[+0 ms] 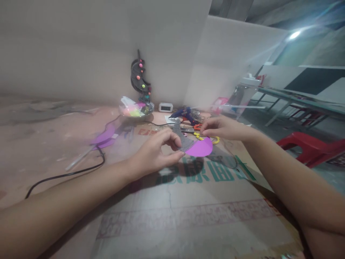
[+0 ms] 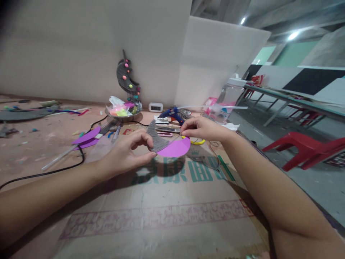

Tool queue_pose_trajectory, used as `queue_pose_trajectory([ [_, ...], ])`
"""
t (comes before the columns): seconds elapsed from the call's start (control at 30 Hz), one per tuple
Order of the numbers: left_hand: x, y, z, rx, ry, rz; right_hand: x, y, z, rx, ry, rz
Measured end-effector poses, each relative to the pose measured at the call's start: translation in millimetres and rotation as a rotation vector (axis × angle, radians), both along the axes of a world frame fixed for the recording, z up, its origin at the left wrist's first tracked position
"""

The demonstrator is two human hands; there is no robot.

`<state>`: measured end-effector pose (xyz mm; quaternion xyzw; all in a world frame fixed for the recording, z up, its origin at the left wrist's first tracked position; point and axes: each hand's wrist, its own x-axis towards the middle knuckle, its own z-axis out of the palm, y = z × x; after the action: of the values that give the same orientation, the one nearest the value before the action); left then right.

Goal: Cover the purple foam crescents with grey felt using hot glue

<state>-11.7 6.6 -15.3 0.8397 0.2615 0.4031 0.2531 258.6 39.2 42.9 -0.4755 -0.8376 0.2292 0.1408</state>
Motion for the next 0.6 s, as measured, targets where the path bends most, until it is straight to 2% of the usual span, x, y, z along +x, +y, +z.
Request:
queue_pose_trajectory([
  [0.17,1,-5,-0.1,-0.005,-0.033,-0.048,-3,-1,-4.2,-0.032,0.102,-0.077],
  [0.37,2,-9,-0.5,0.036,-0.022,-0.072,-7,7,-19.9,0.025,0.169,-0.136],
  [0.43,1,-4,-4.3,0.051,0.003,-0.061,-8,13,-27.2,0.144,0.101,-0.131],
  [0.5,-1,5,-9.6,0.062,0.033,-0.032,-11,16,-34.6,0.378,0.034,-0.150],
  [0.57,-4,15,-14.5,0.066,0.055,0.008,-17,14,-42.0,0.611,0.057,-0.203],
  [0.6,-6,20,-16.4,0.067,0.052,0.027,-22,10,-45.8,0.678,0.096,-0.234],
])
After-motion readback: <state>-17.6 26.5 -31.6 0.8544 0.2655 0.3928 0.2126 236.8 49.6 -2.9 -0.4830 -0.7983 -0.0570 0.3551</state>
